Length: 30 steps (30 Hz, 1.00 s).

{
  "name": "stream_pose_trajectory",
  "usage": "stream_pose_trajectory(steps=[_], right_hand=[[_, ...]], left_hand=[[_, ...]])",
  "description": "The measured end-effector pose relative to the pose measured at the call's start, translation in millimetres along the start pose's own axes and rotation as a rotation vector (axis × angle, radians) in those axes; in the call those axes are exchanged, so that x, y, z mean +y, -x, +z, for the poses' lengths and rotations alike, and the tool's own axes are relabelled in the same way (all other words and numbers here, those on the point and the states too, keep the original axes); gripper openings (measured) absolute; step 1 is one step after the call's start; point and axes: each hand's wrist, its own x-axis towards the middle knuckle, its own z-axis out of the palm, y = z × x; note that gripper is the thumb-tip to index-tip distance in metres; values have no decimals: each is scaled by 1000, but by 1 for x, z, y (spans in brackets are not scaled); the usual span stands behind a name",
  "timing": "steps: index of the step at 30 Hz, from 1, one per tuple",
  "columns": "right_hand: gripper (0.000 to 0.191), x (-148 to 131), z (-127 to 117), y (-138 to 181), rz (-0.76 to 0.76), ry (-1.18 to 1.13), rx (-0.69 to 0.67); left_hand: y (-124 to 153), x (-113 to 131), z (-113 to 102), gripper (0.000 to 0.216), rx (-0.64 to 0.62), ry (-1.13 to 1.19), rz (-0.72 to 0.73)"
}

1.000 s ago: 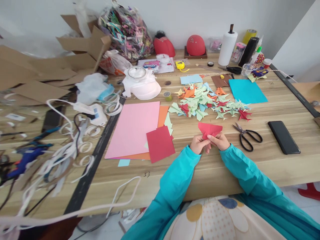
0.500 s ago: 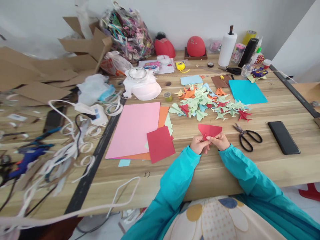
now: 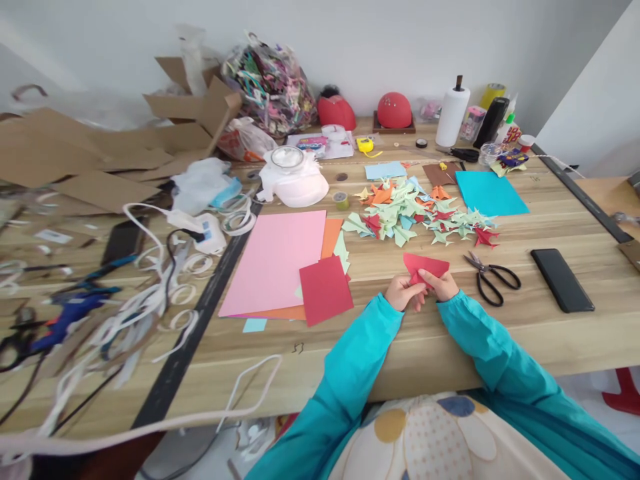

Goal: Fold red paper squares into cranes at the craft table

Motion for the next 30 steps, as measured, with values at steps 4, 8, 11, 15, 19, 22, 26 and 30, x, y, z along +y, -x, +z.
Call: stream_pose_trajectory(steps=[4,8,11,15,19,22,26,30], right_hand=[[41,0,1,3,1,-7,-131],[41,1,-1,4,-2,58,-124],[43,2,-2,4,-30,132,-93],[41,1,3,7,-60,205,-187],[40,-3,10,13,-42,164,-226],[40,-4,13,16,-13,131,-206],[39,-4,14,17,5,104,-166],[40,-6,16,17,46,94,-170]], left_hand=[[-2,-3,-1,41,102,0,109],[-3,-5,-6,41,212,-68,189],[-2,-5,-7,39,285,-130,245],[-1,-5,-7,44,326,-158,275],[0,-6,-5,43,336,-116,260],[2,-7,-2,46,364,-46,244],[1,-8,1,46,374,15,231],[1,-8,0,52,448,28,184]])
